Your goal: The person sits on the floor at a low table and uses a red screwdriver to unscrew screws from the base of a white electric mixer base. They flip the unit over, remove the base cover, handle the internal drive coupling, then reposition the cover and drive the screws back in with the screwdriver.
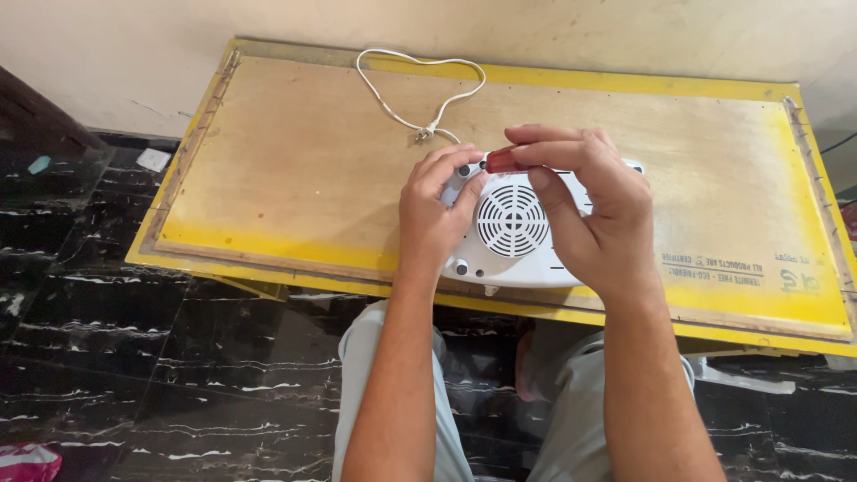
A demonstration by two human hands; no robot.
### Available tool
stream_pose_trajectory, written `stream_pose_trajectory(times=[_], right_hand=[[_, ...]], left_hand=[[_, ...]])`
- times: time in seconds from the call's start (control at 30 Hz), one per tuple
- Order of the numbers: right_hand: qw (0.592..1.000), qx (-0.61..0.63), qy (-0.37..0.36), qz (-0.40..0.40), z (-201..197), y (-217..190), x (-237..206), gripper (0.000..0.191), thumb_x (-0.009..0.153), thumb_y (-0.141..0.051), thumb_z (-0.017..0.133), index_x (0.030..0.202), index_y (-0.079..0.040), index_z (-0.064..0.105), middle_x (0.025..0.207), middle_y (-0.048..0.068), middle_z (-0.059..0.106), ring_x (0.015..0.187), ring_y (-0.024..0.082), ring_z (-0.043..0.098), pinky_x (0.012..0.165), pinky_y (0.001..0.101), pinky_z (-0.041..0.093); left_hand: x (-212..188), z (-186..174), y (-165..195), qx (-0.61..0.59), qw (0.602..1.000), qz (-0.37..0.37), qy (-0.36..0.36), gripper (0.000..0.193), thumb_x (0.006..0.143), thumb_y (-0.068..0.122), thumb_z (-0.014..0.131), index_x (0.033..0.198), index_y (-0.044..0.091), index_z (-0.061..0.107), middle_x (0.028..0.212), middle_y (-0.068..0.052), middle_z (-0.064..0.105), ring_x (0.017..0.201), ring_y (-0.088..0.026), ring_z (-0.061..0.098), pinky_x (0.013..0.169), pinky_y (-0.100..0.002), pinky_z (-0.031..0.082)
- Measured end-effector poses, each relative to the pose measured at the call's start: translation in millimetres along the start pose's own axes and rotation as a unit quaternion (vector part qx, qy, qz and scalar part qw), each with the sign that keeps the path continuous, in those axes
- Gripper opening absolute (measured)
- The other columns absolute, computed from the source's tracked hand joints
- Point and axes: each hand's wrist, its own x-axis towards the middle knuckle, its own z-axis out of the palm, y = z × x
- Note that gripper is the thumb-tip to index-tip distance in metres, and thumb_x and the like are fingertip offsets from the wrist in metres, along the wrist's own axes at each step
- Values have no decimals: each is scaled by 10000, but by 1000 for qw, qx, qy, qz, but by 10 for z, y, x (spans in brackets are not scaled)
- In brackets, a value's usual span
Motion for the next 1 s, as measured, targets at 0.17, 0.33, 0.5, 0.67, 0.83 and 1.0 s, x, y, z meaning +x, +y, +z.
stream_pose_trajectory(times=[0.17, 0.33, 0.5, 0.67, 0.83, 1.0], right_hand=[[999, 10, 45, -6, 72, 54, -50, 283, 857, 4, 869, 1087, 13, 706, 1230, 154, 663, 1156, 233, 683, 987, 353, 561], [985, 144, 87, 51, 225, 152, -94, 218, 927, 106, 831, 1080, 15, 704, 1137, 110, 650, 1028, 148, 709, 906, 280, 615], [989, 119, 71, 48, 206, 153, -119, 189, 959, 141, 781, 1089, 30, 702, 1168, 140, 671, 1042, 173, 699, 933, 284, 594], [985, 164, 28, 54, 153, 149, -102, 163, 1050, 143, 638, 1161, 24, 643, 1227, 159, 695, 1102, 186, 744, 1016, 321, 602], [971, 227, 2, 72, 136, 161, -88, 199, 1080, 106, 581, 1266, 36, 583, 1318, 171, 675, 1120, 195, 721, 1035, 337, 590], [978, 198, 19, 54, 143, 155, -93, 193, 1032, 54, 645, 1222, 28, 623, 1315, 146, 623, 1126, 193, 678, 1028, 318, 565]], left_hand=[[-5, 4, -13, -12, 1000, 1, 3, 218, 879, 112, 789, 1091, 96, 739, 1203, -79, 736, 1130, -269, 696, 961, -364, 557], [-4, -15, -5, -17, 1000, 4, -11, 230, 888, 113, 785, 1112, 104, 735, 1219, -73, 728, 1147, -270, 684, 983, -367, 545], [-2, -89, 9, -7, 999, 22, -45, 280, 883, 114, 782, 1157, 113, 721, 1266, -67, 711, 1181, -280, 648, 1021, -376, 512], [-8, -96, 30, -11, 998, 23, -52, 291, 887, 106, 777, 1171, 103, 711, 1287, -73, 702, 1196, -288, 635, 1031, -383, 504], [8, -110, 18, -12, 998, 36, -58, 301, 884, 103, 772, 1177, 99, 703, 1289, -69, 704, 1179, -290, 634, 1034, -384, 503], [10, -112, 16, -5, 997, 55, -52, 302, 886, 84, 770, 1179, 100, 701, 1282, -68, 708, 1188, -297, 629, 1042, -391, 499]])
